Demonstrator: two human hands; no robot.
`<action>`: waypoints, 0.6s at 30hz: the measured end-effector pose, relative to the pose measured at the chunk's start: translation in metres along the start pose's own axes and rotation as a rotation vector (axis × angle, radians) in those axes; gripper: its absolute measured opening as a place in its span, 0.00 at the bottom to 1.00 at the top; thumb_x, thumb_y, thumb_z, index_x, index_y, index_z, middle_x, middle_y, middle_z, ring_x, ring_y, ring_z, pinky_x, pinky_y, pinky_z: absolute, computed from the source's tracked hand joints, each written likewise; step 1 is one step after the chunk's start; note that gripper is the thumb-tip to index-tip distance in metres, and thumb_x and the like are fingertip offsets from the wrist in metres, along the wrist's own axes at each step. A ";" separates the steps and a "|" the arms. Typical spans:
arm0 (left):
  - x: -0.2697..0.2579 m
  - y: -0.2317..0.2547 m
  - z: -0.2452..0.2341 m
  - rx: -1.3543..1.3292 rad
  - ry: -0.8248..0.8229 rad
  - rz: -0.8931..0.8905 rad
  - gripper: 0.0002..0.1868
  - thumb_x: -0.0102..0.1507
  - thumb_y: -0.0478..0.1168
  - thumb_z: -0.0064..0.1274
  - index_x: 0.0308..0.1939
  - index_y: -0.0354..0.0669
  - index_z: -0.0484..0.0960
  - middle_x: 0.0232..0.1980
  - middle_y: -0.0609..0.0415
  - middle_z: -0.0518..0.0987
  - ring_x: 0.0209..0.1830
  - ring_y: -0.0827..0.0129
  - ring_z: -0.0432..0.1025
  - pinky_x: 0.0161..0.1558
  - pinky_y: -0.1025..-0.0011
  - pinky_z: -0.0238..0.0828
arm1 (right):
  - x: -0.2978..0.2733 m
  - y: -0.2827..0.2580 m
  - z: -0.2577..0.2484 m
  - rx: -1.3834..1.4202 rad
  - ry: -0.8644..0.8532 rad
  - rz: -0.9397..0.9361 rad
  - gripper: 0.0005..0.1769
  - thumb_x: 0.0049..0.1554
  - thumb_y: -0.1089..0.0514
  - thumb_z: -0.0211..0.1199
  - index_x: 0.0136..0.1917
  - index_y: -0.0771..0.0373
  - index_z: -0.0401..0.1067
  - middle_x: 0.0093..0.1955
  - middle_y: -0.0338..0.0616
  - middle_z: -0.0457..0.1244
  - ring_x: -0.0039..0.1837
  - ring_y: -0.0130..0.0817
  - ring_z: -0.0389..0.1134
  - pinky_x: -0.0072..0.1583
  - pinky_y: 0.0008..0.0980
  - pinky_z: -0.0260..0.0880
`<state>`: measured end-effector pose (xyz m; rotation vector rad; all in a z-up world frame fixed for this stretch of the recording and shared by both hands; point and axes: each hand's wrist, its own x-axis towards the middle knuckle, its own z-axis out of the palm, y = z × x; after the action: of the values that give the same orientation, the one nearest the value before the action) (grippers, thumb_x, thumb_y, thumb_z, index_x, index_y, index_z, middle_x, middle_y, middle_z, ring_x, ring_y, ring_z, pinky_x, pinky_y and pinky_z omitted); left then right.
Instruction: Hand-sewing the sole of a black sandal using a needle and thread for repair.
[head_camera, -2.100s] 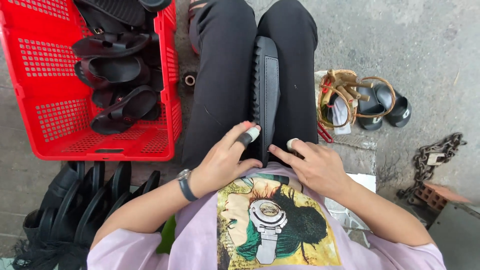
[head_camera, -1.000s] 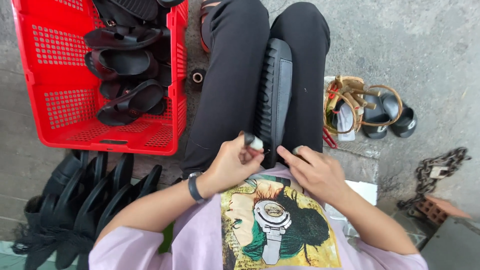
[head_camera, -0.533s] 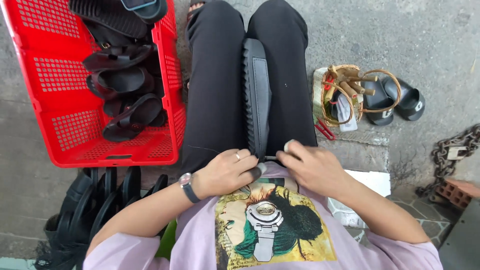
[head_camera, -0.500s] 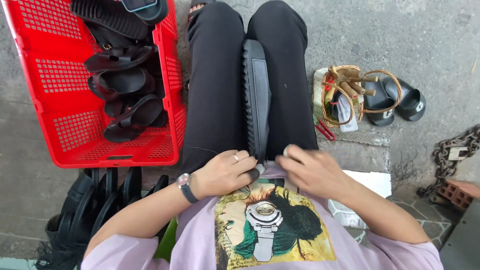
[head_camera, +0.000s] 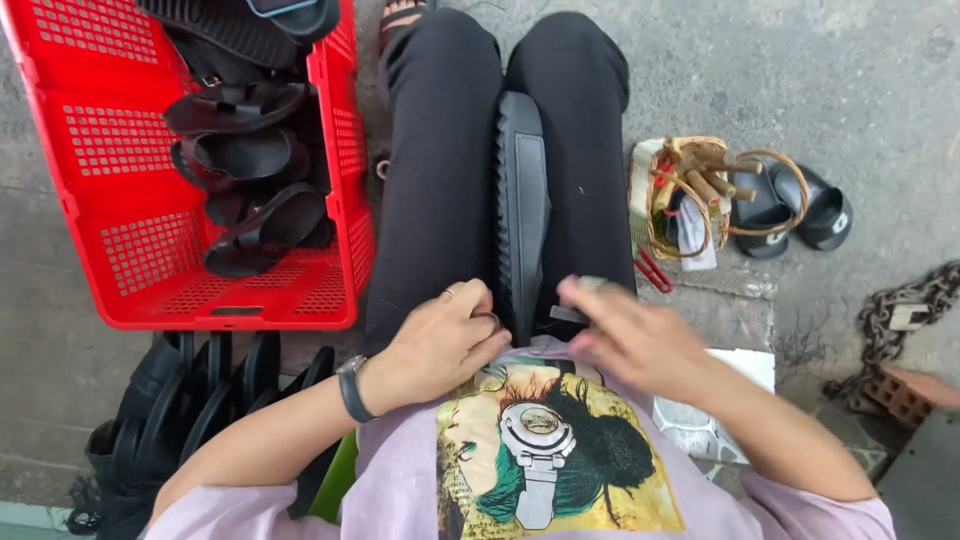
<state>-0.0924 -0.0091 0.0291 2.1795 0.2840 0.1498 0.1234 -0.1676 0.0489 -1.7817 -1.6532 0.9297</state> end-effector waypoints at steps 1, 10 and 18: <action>0.006 0.002 -0.007 0.001 0.004 -0.005 0.18 0.64 0.45 0.46 0.21 0.41 0.68 0.34 0.52 0.64 0.32 0.53 0.68 0.27 0.64 0.65 | -0.004 0.002 0.008 0.001 -0.005 -0.004 0.30 0.53 0.50 0.60 0.67 0.59 0.63 0.52 0.47 0.67 0.48 0.44 0.71 0.44 0.41 0.72; 0.065 -0.019 -0.013 -1.084 0.201 -0.285 0.14 0.65 0.42 0.44 0.35 0.34 0.80 0.23 0.54 0.73 0.23 0.75 0.67 0.32 0.74 0.68 | 0.017 -0.004 0.016 0.507 0.041 0.175 0.08 0.47 0.64 0.61 0.39 0.57 0.79 0.23 0.34 0.66 0.25 0.33 0.66 0.32 0.30 0.69; 0.046 -0.056 -0.077 -0.122 0.274 -0.165 0.16 0.65 0.42 0.51 0.22 0.46 0.81 0.39 0.57 0.79 0.38 0.63 0.73 0.41 0.73 0.68 | 0.013 0.004 0.016 -0.198 -0.059 -0.039 0.21 0.61 0.49 0.43 0.65 0.51 0.63 0.39 0.42 0.61 0.33 0.43 0.66 0.34 0.42 0.69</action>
<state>-0.0724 0.0945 0.0288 2.0035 0.5921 0.3646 0.1136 -0.1565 0.0342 -1.8582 -1.8667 0.8340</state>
